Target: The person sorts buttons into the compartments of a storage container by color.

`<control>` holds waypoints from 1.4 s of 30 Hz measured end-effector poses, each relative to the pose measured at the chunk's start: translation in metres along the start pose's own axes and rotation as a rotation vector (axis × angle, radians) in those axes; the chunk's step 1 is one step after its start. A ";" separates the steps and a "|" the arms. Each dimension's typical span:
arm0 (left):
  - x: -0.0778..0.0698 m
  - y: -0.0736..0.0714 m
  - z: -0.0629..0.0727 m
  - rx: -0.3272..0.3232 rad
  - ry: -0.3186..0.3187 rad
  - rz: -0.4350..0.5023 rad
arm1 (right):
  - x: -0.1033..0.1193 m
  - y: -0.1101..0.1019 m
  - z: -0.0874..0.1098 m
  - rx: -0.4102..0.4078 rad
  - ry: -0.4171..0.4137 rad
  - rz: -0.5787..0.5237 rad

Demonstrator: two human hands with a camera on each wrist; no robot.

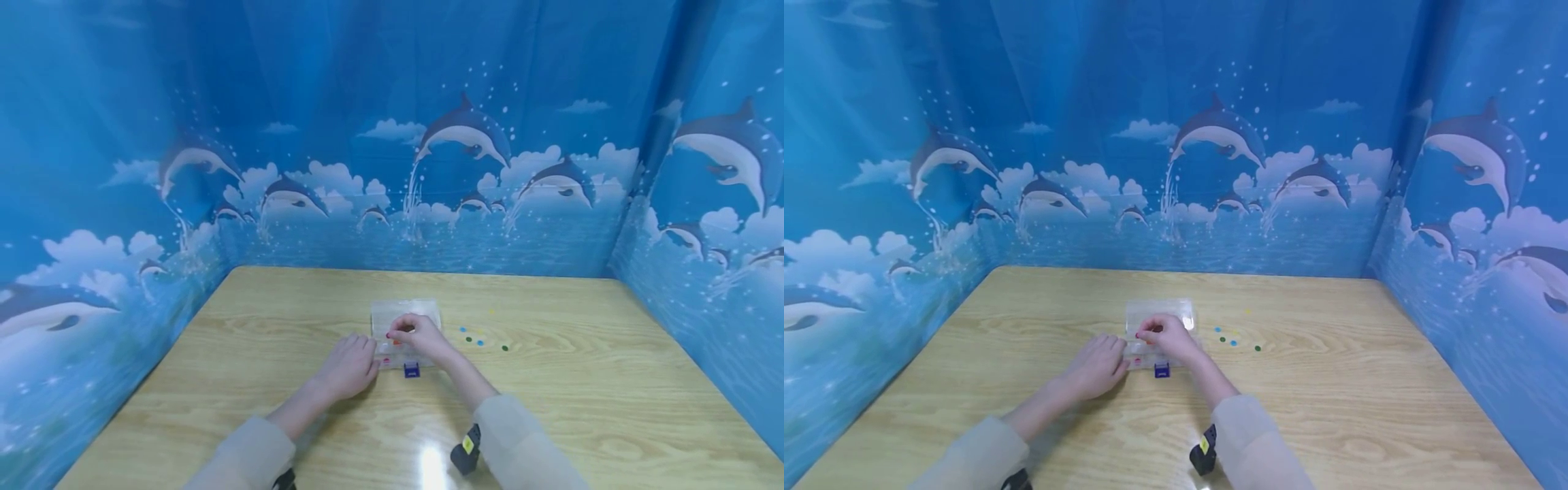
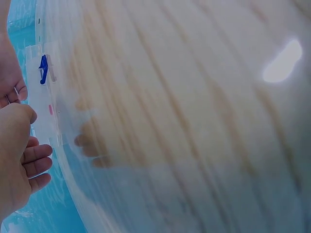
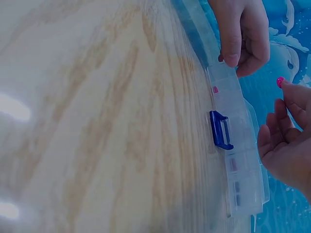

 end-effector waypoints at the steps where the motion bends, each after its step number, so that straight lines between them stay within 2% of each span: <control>1: 0.000 -0.001 0.000 -0.005 0.002 -0.003 | -0.001 0.001 0.000 0.003 0.000 -0.005; 5: -0.001 -0.001 0.000 -0.020 0.013 -0.015 | -0.001 0.004 -0.001 0.015 -0.001 -0.003; 12: -0.001 0.000 0.001 -0.001 0.014 -0.008 | -0.005 0.010 -0.003 0.034 0.010 0.040; 19: -0.004 -0.005 0.001 -0.050 0.043 -0.002 | -0.003 0.010 -0.003 0.015 -0.015 0.062; 27: -0.001 0.001 0.000 0.012 0.006 0.003 | -0.004 0.009 -0.003 0.015 0.016 0.046; 37: -0.001 0.000 -0.001 -0.006 0.003 0.002 | -0.006 -0.003 -0.001 -0.022 0.018 0.041; 42: -0.001 -0.001 0.000 -0.014 0.004 0.007 | -0.012 -0.014 0.001 -0.053 0.071 0.039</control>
Point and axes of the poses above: each hand's wrist, its own z-axis away from the middle knuckle, its own y-axis out of the palm, x = y × z, the point moved 9 cm from there along -z, towards the middle knuckle, and after that the axes turned 5 degrees about y, right-handed, at the moved point
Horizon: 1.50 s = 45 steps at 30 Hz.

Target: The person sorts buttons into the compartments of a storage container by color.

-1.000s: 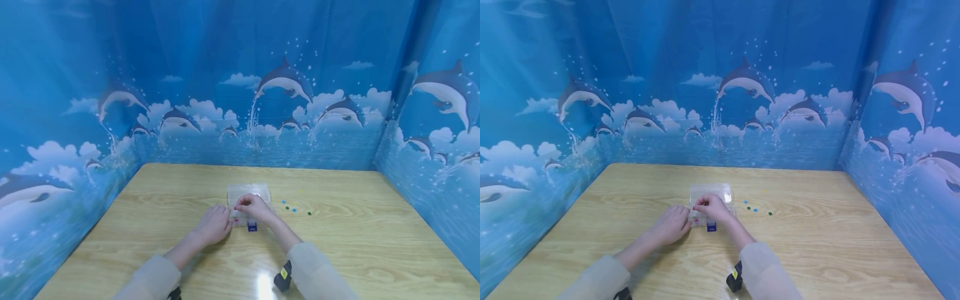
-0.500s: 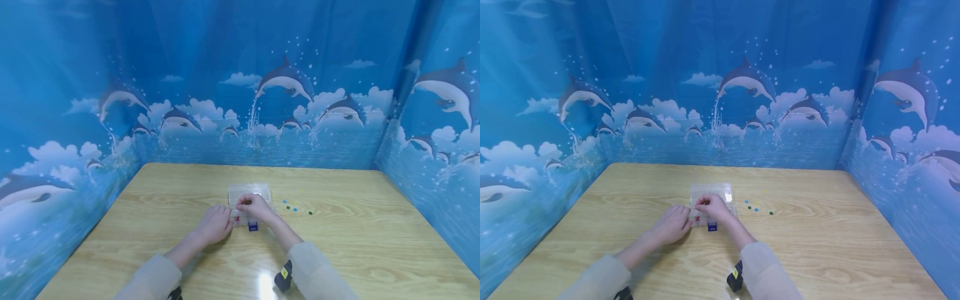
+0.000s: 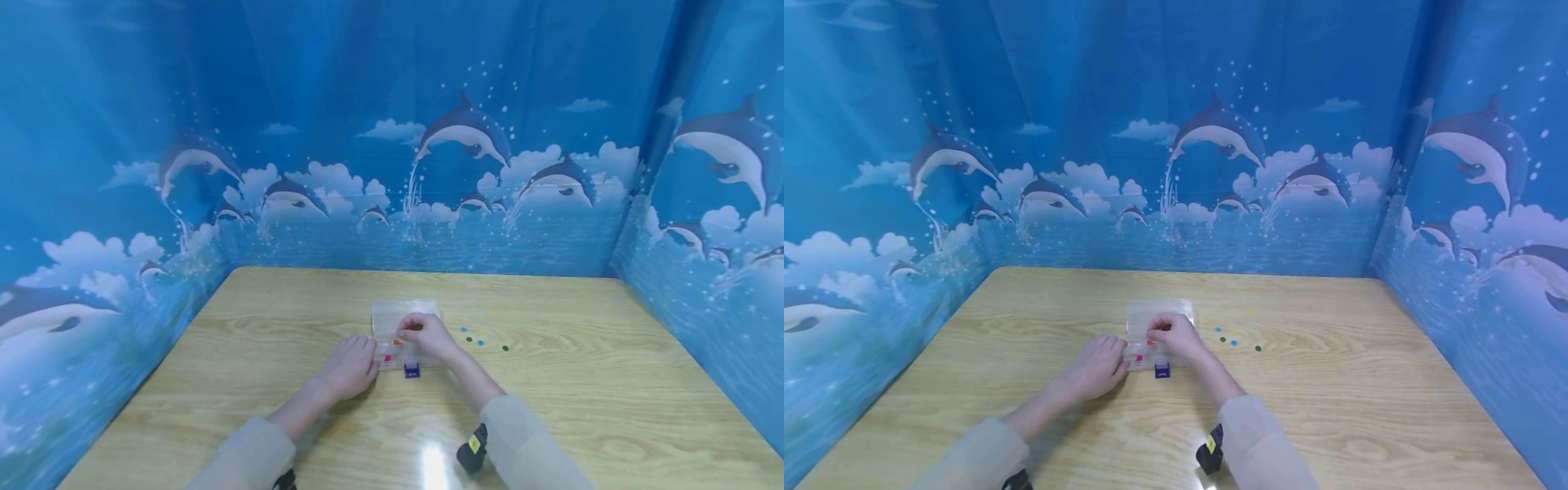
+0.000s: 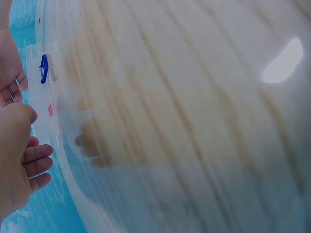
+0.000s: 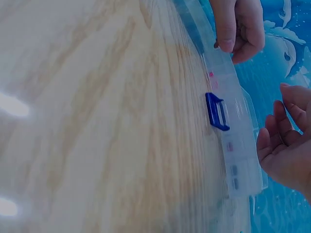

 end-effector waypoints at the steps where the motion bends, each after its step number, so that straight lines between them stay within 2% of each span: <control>1: 0.000 0.000 0.000 0.002 -0.001 -0.003 | -0.002 -0.003 0.001 -0.006 0.012 -0.015; 6: 0.001 0.003 0.000 0.025 -0.013 -0.006 | -0.010 -0.015 0.004 -0.017 0.017 -0.129; 8: 0.002 0.004 0.000 0.037 -0.020 -0.003 | -0.012 -0.021 0.005 -0.030 0.009 -0.142; 15: 0.002 0.004 0.000 0.051 -0.027 0.003 | -0.022 -0.043 0.009 -0.090 0.040 -0.088; 21: 0.002 0.003 0.001 0.036 -0.019 -0.008 | -0.031 -0.064 0.010 -0.149 0.073 -0.084; 27: 0.002 0.005 0.000 0.053 -0.022 -0.003 | -0.042 -0.089 0.012 -0.214 0.098 -0.097; 40: 0.002 0.005 0.002 0.059 -0.007 -0.009 | -0.062 -0.129 0.012 -0.304 0.150 -0.021; 45: 0.001 0.005 0.002 0.047 0.003 -0.013 | -0.073 -0.145 0.012 -0.348 0.181 -0.052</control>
Point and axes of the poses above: each hand's wrist, its own z-axis away from the middle knuckle, its own y-axis out of the palm, x = y × z, the point moved 9 cm from there along -z, towards the middle knuckle, and after that the axes turned 5 degrees about y, right-handed, at the moved point
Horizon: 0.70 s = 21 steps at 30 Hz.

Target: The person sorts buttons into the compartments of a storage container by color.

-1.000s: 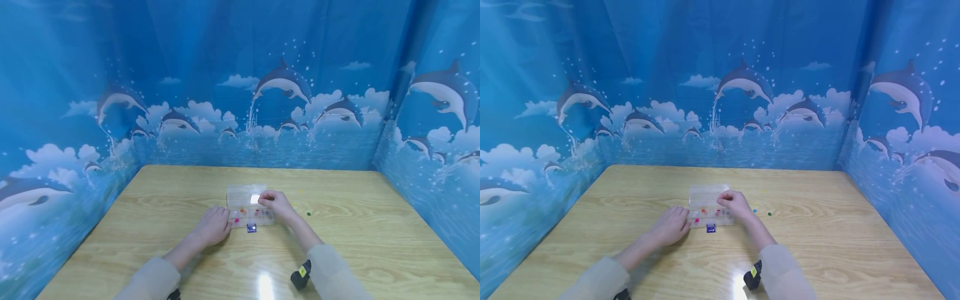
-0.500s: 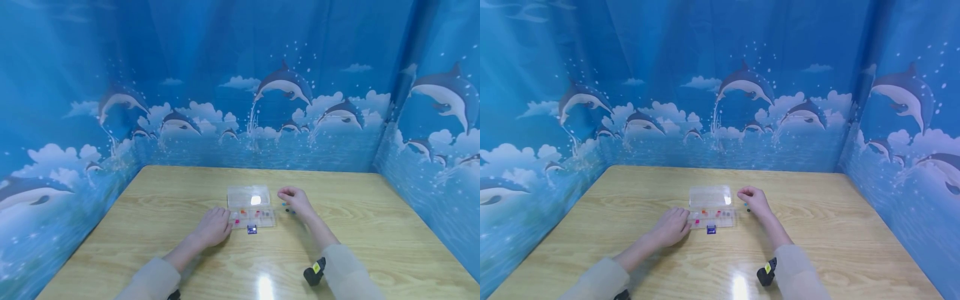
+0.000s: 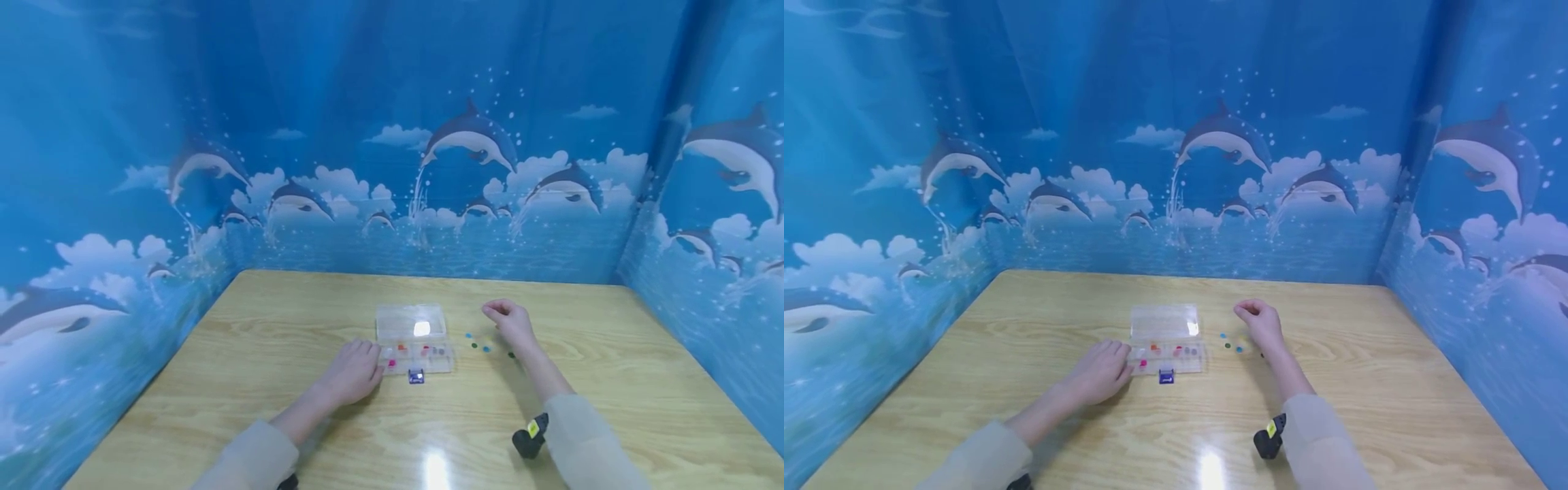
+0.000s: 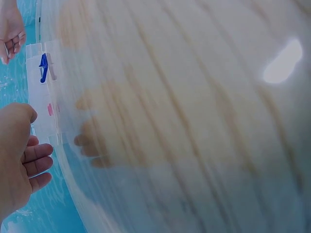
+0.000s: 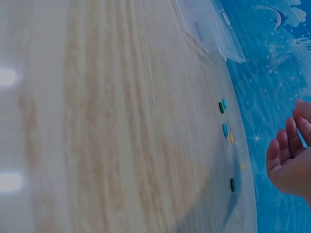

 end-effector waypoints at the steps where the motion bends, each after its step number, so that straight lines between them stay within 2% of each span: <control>1: -0.001 -0.001 0.000 -0.005 0.002 -0.002 | -0.002 -0.003 -0.001 -0.005 0.007 -0.006; 4: -0.002 -0.001 -0.001 -0.009 0.006 -0.003 | -0.008 -0.013 -0.005 -0.019 0.029 -0.023; 12: -0.001 0.000 -0.002 -0.005 -0.007 -0.009 | -0.017 -0.034 -0.014 -0.078 0.059 0.011; 21: 0.000 0.000 0.000 0.001 -0.014 -0.007 | -0.029 -0.041 -0.021 -0.093 0.077 0.047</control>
Point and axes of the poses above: each hand's wrist, its own z-axis away from the middle knuckle, its own y-axis out of the palm, x = y × z, the point moved 9 cm from there along -z, towards the middle knuckle, and after that the axes turned 5 degrees about y, right-handed, at the moved point
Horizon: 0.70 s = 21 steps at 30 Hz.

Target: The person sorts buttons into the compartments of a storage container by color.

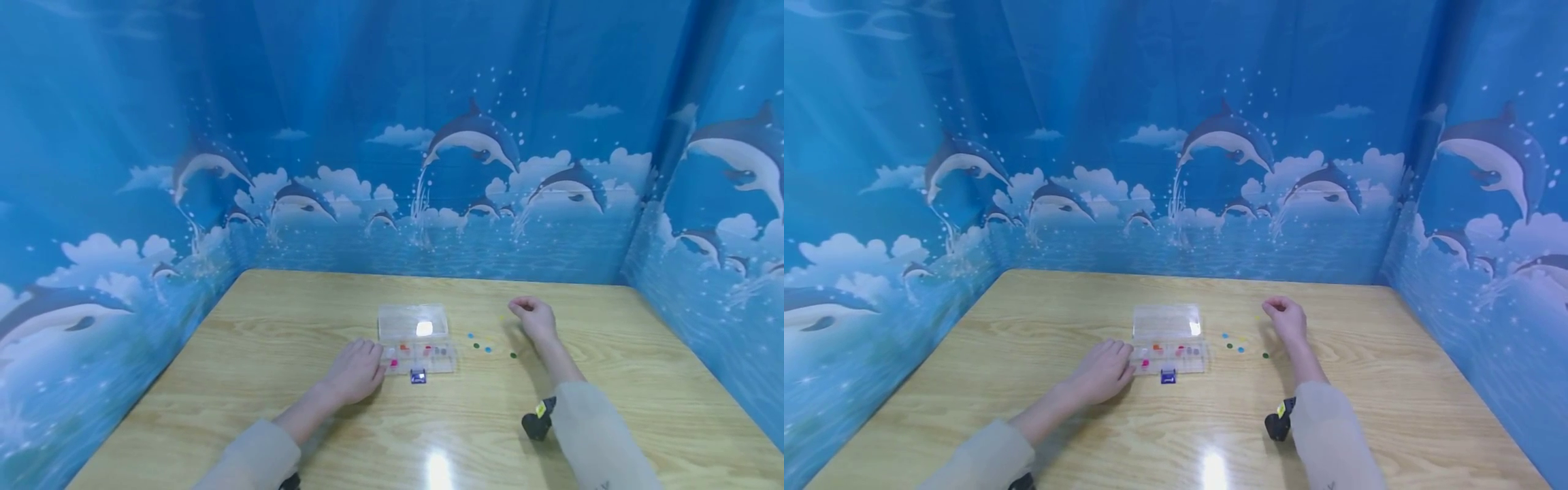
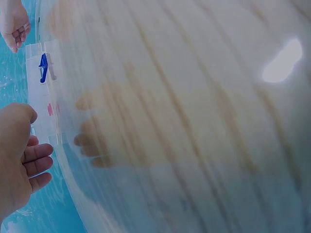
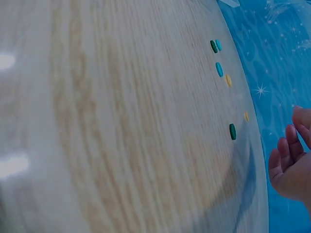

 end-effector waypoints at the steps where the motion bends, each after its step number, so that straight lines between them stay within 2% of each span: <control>1: 0.000 0.000 0.000 0.002 -0.002 0.001 | -0.001 0.000 -0.001 0.002 0.002 -0.001; 10: -0.001 0.000 0.001 0.014 -0.004 0.005 | -0.010 0.013 -0.003 0.036 0.003 0.009; 17: -0.003 -0.004 0.001 0.016 -0.001 -0.003 | -0.015 0.019 -0.003 0.000 -0.048 0.158; 21: -0.002 -0.003 0.002 0.009 -0.006 -0.002 | -0.013 0.020 -0.003 -0.017 -0.046 0.201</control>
Point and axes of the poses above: each hand's wrist, its own z-axis away from the middle knuckle, its own y-axis out of the palm, x = y × z, the point moved 9 cm from there along -z, towards the middle knuckle, and after that the axes turned 5 degrees about y, right-handed, at the moved point
